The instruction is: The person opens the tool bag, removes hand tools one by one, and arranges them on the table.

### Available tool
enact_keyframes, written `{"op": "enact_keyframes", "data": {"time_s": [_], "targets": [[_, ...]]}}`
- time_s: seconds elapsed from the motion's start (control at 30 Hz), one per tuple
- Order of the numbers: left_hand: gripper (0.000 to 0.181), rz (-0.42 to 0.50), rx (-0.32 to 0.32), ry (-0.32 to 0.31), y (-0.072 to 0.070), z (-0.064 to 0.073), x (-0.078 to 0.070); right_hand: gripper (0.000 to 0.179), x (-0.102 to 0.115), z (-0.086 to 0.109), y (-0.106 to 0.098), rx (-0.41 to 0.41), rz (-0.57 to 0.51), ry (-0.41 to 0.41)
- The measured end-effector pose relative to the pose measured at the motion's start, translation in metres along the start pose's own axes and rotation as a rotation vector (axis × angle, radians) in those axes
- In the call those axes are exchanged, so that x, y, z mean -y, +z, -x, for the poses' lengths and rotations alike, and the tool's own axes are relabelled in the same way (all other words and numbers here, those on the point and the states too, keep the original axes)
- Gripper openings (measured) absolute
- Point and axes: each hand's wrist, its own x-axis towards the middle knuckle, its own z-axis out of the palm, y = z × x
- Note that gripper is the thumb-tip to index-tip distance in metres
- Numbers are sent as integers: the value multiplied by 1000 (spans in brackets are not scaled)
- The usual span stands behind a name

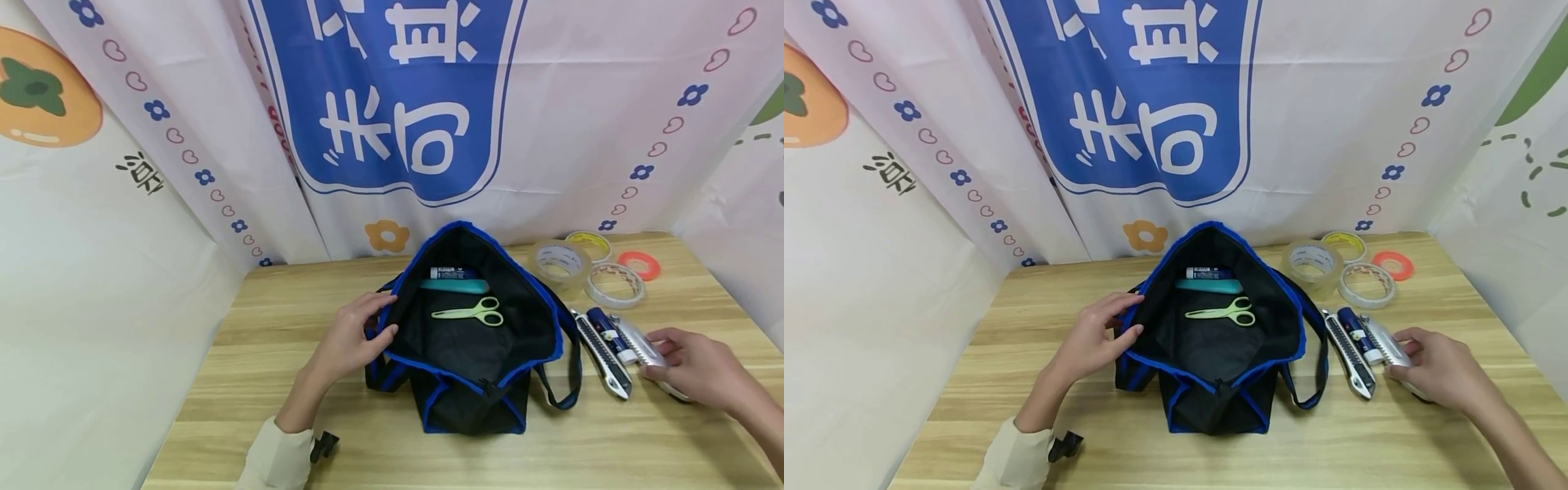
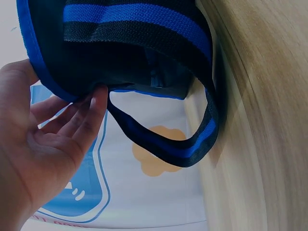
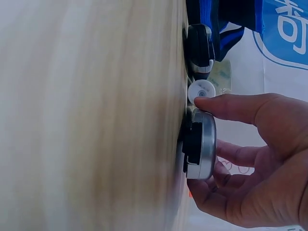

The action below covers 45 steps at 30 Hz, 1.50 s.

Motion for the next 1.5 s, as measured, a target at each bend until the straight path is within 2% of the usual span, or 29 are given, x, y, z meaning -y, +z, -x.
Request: {"op": "enact_keyframes", "data": {"time_s": [0.3, 0.5, 0.73, 0.9, 1.2, 1.37, 1.5], "targets": [[49, -12, 0, 21, 0, -2, 0, 68, 1, -3, -6, 43, 32, -3], [49, -9, 4, 16, -1, -1, 0, 69, 10, -5, -17, -15, 50, -34], [49, -9, 3, 12, -1, -1, 0, 61, 38, -11, -28, -78, 28, -64], [49, -6, 3, 10, -1, 0, 0, 59, 63, -22, -31, -121, 17, -147], [49, -8, 0, 16, 1, 0, 1, 46, 103, -43, -33, -236, -19, -371], [49, -1, -2, 10, 0, 1, 1, 47, 129, -57, -28, -250, -50, -422], [49, 0, -2, 8, -1, 1, 1, 47, 152, -65, -23, -225, -82, -442]]}}
